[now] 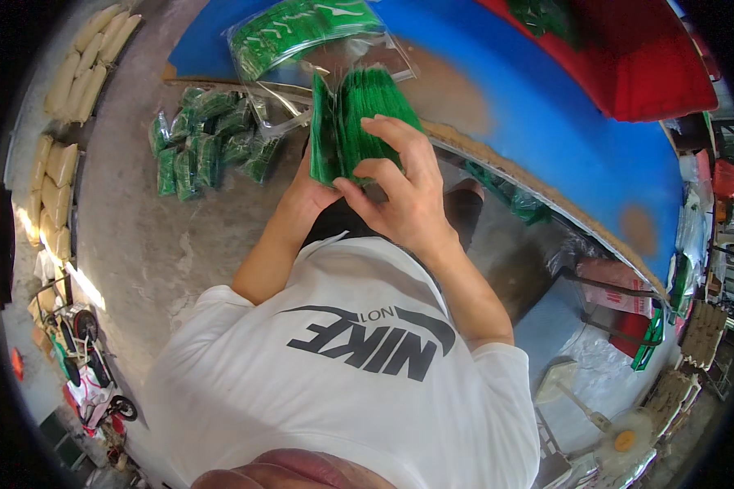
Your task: The recorder is counting and stacking small green packets and placing them into a larger clear plastic bag.
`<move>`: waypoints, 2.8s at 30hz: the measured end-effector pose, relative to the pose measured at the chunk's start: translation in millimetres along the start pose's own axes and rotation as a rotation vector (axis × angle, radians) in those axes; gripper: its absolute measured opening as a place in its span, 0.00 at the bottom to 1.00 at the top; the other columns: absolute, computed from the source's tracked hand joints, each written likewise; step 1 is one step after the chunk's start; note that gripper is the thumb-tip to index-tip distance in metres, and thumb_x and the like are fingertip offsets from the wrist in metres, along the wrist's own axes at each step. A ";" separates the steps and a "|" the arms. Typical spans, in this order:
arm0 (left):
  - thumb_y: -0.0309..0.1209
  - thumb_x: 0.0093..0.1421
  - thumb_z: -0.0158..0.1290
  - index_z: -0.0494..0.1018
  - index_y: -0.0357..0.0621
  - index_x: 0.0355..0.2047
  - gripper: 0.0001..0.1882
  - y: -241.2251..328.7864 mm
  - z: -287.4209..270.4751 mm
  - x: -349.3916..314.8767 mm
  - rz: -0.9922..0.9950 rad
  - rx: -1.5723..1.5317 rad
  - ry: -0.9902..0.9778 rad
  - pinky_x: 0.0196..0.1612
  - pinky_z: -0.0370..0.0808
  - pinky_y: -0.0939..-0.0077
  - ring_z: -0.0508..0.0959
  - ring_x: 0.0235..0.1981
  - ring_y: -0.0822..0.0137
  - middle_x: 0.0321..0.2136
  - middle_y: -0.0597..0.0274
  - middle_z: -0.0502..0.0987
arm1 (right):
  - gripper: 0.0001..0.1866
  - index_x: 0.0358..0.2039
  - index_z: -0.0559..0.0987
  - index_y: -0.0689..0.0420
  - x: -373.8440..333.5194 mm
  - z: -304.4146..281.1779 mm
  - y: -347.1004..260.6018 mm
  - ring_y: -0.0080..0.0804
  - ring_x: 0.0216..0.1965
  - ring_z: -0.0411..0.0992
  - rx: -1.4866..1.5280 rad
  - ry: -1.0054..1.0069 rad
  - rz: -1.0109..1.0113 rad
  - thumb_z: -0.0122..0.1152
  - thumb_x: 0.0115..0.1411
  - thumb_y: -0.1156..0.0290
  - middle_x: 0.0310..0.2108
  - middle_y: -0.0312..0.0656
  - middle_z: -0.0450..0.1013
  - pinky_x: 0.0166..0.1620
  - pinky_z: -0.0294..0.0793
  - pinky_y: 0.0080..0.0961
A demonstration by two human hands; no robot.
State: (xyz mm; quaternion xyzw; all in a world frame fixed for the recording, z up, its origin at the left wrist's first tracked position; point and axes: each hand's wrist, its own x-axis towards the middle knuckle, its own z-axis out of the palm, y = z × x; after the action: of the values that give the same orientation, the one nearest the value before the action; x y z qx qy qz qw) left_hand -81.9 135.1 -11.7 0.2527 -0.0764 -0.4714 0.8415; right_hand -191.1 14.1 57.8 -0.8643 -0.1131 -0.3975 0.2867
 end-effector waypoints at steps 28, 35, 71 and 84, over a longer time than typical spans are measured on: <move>0.27 0.49 0.70 0.64 0.41 0.64 0.42 -19.3 -21.9 37.6 -0.305 -0.121 0.159 0.63 0.70 0.61 0.74 0.58 0.58 0.57 0.57 0.74 | 0.32 0.56 0.74 0.64 59.7 -66.8 384.6 0.55 0.61 0.66 -0.707 -0.024 0.419 0.59 0.64 0.49 0.59 0.56 0.69 0.63 0.65 0.45; 0.33 0.51 0.70 0.70 0.42 0.60 0.37 -21.8 -60.8 18.4 -0.320 -0.456 0.137 0.64 0.69 0.56 0.74 0.59 0.56 0.58 0.56 0.75 | 0.30 0.52 0.76 0.63 37.1 -62.0 397.4 0.50 0.57 0.69 -0.839 -0.318 0.568 0.59 0.63 0.48 0.53 0.51 0.72 0.57 0.68 0.45; 0.27 0.60 0.63 0.69 0.40 0.57 0.26 -28.2 25.3 39.1 0.028 0.265 0.231 0.57 0.74 0.68 0.77 0.53 0.66 0.52 0.60 0.76 | 0.16 0.50 0.74 0.56 -22.3 -116.1 98.2 0.50 0.32 0.80 -0.231 0.254 0.775 0.58 0.62 0.78 0.39 0.52 0.79 0.32 0.78 0.38; 0.60 0.70 0.38 0.64 0.50 0.62 0.33 -46.4 33.8 98.9 0.021 0.147 0.017 0.54 0.74 0.65 0.74 0.55 0.67 0.55 0.65 0.74 | 0.15 0.44 0.82 0.57 -16.0 -37.3 81.7 0.48 0.52 0.68 -0.333 0.000 0.533 0.67 0.56 0.70 0.47 0.49 0.73 0.51 0.68 0.39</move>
State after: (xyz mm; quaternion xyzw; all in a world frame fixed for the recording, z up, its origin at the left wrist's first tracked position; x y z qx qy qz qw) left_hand -75.5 21.0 -16.5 0.3169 -0.1062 -0.4534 0.8263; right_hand -190.2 -73.4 32.0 -0.8985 0.1841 -0.3216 0.2355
